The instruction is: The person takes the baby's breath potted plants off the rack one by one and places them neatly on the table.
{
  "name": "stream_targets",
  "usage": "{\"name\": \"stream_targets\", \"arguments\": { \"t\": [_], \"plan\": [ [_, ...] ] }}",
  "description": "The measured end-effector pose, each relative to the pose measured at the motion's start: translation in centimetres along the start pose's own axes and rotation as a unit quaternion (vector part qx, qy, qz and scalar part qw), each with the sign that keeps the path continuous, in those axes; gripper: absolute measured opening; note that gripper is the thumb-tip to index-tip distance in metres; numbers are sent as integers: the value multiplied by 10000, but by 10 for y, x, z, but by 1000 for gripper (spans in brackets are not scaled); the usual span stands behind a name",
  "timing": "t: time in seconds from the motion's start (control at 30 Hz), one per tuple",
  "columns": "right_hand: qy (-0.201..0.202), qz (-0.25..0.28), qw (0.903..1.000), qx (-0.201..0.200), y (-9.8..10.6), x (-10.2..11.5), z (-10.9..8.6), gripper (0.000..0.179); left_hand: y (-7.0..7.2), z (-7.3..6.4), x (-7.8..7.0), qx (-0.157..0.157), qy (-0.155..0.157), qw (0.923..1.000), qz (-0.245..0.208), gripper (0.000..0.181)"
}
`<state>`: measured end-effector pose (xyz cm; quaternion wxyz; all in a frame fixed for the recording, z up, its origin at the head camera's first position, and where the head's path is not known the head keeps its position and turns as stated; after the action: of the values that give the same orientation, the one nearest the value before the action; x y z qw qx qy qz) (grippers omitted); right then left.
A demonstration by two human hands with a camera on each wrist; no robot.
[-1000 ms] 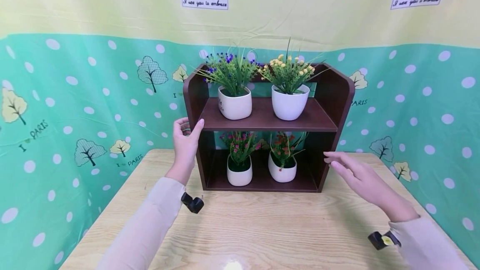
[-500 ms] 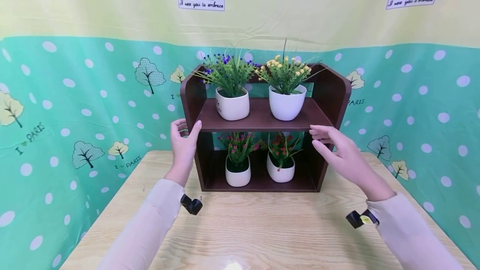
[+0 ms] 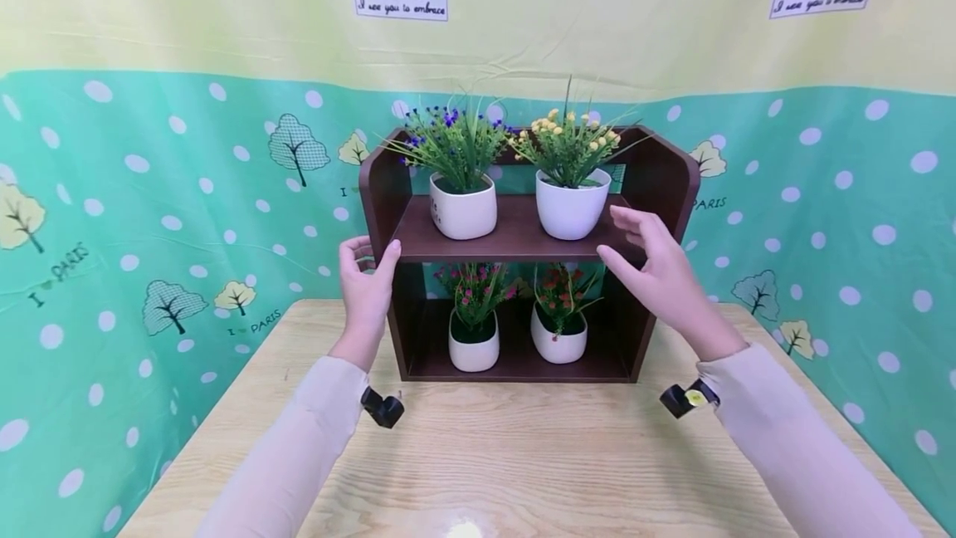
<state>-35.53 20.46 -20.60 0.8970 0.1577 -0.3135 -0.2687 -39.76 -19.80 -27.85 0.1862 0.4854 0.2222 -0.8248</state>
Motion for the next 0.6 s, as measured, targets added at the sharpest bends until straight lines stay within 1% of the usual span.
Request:
{"name": "stream_targets", "arguments": {
  "t": [0.13,0.27,0.4,0.53,0.6],
  "plan": [
    [-305,140,9993,-164,-6,-6,13,66,0,0,0,-1,96,10000,-25,47],
    [-898,466,9946,-222,-11,-18,25,78,-1,-1,1,45,185,9998,-54,48],
    [-1514,826,9850,-106,-17,-28,36,89,-1,-1,3,31,216,9997,-81,48],
    [-2090,1016,9726,89,-25,-36,46,101,-1,0,4,-5,227,9997,-70,48],
    [-2294,1016,9679,170,-29,-38,51,106,0,0,3,-14,218,9997,-66,48]
  ]
}}
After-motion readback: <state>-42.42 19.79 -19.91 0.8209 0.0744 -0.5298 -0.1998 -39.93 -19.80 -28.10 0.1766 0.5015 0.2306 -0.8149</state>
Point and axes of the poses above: each hand's wrist, its own z-axis towards the middle knuckle, its own y-axis out of the back of the hand, x = y × z, the point moved 10 cm from there along z, towards the middle knuckle, and after that the axes turned 7 degrees about -x, right-handed, at the moved point
